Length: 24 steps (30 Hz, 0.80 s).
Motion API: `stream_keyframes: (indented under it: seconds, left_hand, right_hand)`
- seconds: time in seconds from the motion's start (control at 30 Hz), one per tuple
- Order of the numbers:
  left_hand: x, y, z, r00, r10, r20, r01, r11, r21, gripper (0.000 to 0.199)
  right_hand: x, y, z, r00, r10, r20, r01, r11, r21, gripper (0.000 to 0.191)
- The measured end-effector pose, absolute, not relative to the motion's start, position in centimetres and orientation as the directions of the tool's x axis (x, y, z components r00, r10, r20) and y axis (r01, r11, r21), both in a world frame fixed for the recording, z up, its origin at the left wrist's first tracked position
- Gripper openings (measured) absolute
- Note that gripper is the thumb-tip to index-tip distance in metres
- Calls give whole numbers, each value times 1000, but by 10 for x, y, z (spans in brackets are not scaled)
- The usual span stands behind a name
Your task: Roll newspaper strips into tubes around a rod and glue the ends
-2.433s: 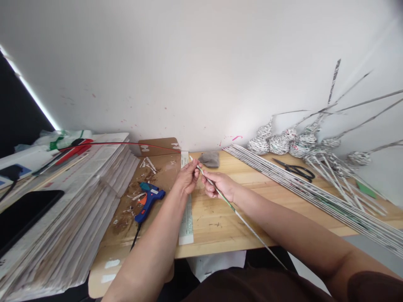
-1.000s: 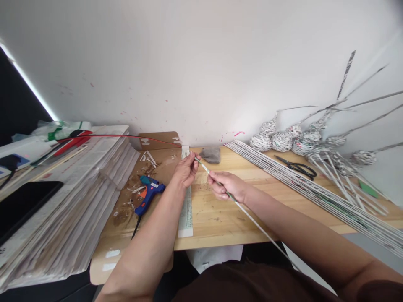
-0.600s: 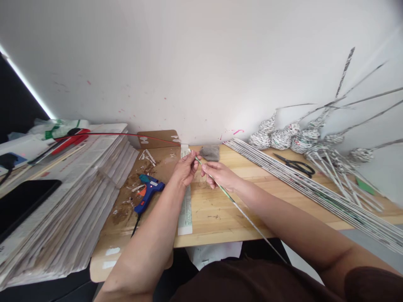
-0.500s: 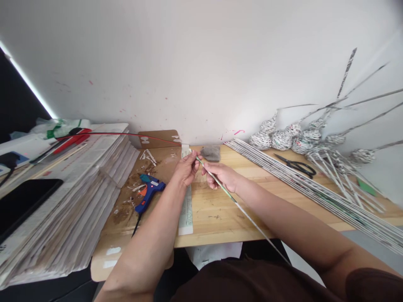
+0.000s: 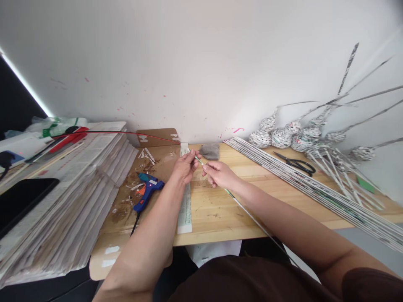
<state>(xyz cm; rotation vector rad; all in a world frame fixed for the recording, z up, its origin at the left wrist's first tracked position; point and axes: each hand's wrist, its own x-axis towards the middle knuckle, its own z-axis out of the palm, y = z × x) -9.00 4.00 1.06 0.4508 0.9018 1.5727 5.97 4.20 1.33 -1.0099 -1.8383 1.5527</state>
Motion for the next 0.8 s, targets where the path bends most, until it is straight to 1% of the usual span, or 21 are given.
stream_keyframes:
  seconds: [0.07,0.1,0.13,0.17,0.23,0.27,0.3,0.33,0.4,0.43,0.47,0.5,0.53,0.63,0.67,0.7,0.8]
  left_hand:
    - [-90,40,11,-197,960,-199,-653,23,757,14]
    - [-90,40,10,-198,959,-202,-654,24,756,14]
    - [-91,40,10,-206,957,-205,-657,20,754,14]
    - [-91,41,10,-220,953,-207,-660,11,751,13]
    - [-92,41,10,-244,947,-211,-666,-6,746,13]
    - [-93,41,10,-246,945,-214,-670,-6,743,12]
    - [-93,41,11,-238,947,-218,-674,1,738,12]
    - [-93,41,12,-222,949,-222,-681,12,733,12]
    - [-93,39,14,-182,958,-221,-697,33,716,13]
    - [-93,39,15,-166,963,-213,-705,35,708,13]
    - [-94,39,16,-159,966,-205,-712,31,702,14]
    - [-94,38,16,-164,966,-199,-716,22,698,15]
    - [-94,38,16,-177,964,-197,-718,11,696,15]
    - [-96,39,15,-214,955,-204,-715,-11,699,16]
    - [-96,39,15,-211,957,-202,-715,-10,699,16]
    - [-96,39,15,-198,960,-197,-718,-5,696,16]
    - [-96,39,16,-162,969,-186,-733,8,681,18]
  right_hand:
    - [62,41,13,-629,767,-128,146,-45,-988,37]
    - [63,40,13,-647,749,-146,145,-67,-987,38]
    - [65,39,13,-650,745,-149,169,-50,-984,39]
    - [67,38,13,-640,757,-132,209,6,-978,40]
    - [72,36,13,-594,804,-39,293,171,-941,40]
    - [75,35,12,-575,818,1,321,227,-919,40]
    - [77,34,12,-565,825,9,324,232,-917,40]
    - [78,33,12,-572,820,-26,298,178,-938,40]
    - [79,33,13,-648,742,-173,181,-70,-981,40]
    - [79,33,14,-696,681,-228,121,-201,-972,39]
    - [79,32,15,-733,631,-254,79,-292,-953,38]
    - [79,32,15,-750,610,-256,61,-321,-945,39]
    - [80,31,15,-742,624,-244,70,-291,-954,40]
    - [82,28,15,-639,755,-148,163,-54,-985,38]
    - [82,27,15,-620,773,-133,179,-26,-984,38]
    - [83,26,15,-624,767,-147,167,-53,-985,37]
    - [84,24,14,-724,642,-253,48,-319,-947,37]
